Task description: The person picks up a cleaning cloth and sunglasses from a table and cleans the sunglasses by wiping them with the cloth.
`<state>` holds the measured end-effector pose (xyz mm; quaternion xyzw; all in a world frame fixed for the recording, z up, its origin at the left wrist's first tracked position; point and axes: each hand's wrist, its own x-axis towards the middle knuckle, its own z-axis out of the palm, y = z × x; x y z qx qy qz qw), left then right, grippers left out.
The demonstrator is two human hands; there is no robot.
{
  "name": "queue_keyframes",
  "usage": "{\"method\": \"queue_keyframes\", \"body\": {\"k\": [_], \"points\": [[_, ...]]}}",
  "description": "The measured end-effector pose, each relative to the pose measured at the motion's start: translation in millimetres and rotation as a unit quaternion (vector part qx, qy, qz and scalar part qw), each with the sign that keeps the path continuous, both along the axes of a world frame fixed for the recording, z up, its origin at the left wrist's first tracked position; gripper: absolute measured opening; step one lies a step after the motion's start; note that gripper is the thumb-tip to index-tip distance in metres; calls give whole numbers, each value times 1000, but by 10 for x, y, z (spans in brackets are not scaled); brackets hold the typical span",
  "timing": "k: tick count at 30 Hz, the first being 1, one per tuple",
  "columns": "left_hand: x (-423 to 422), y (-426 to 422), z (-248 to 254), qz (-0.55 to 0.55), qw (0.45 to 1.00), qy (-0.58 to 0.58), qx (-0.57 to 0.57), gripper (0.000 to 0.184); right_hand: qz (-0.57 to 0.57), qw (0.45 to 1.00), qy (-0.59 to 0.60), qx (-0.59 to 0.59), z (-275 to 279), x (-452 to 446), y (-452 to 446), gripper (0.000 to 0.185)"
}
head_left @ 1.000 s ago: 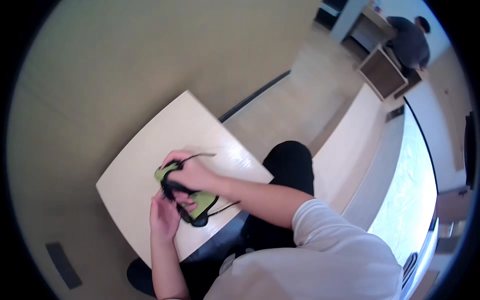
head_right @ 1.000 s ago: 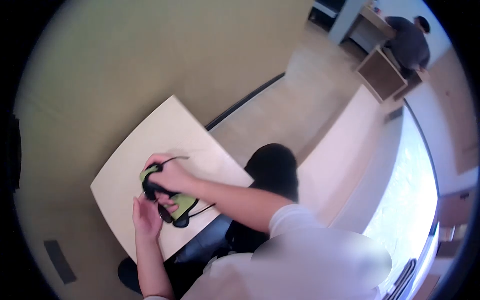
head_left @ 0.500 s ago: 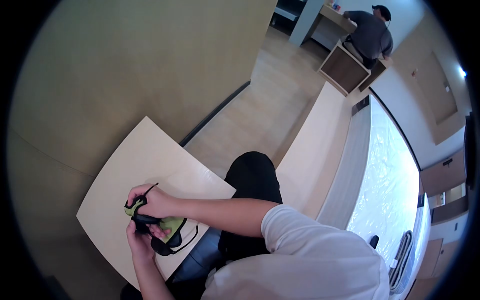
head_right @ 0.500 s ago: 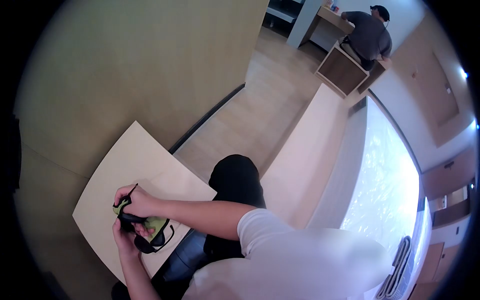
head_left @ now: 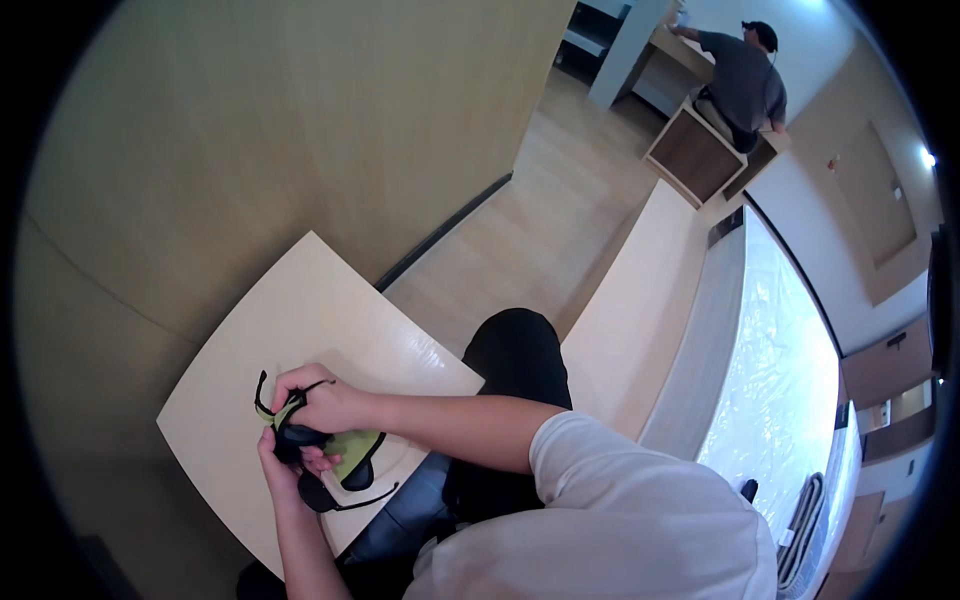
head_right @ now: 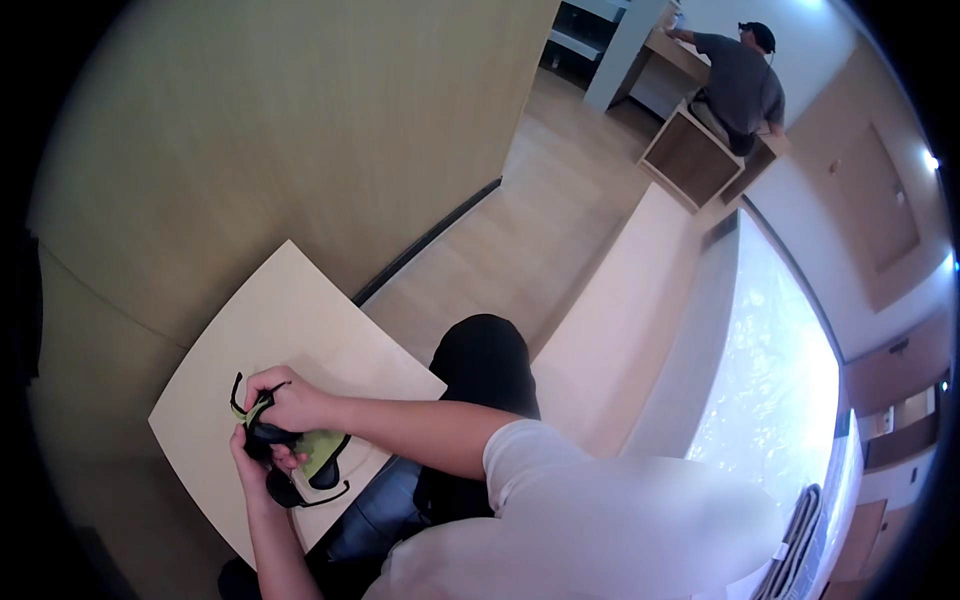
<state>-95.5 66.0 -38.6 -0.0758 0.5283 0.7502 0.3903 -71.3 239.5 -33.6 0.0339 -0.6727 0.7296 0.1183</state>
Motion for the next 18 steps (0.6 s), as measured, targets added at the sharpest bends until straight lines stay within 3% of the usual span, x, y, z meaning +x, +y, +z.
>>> {"method": "queue_keyframes", "body": {"k": [2,13,18], "points": [[-46,-7,-24,2,999,-38,16,68,2,1000,-12,-21,-22,-9,-22,12],[-51,16,13,28,999,15,-42,70,-34,997,70,0,72,66,22,15],[-246,-162,-226,7,999,-27,44,59,-60,988,137,27,15,29,4,17]]}}
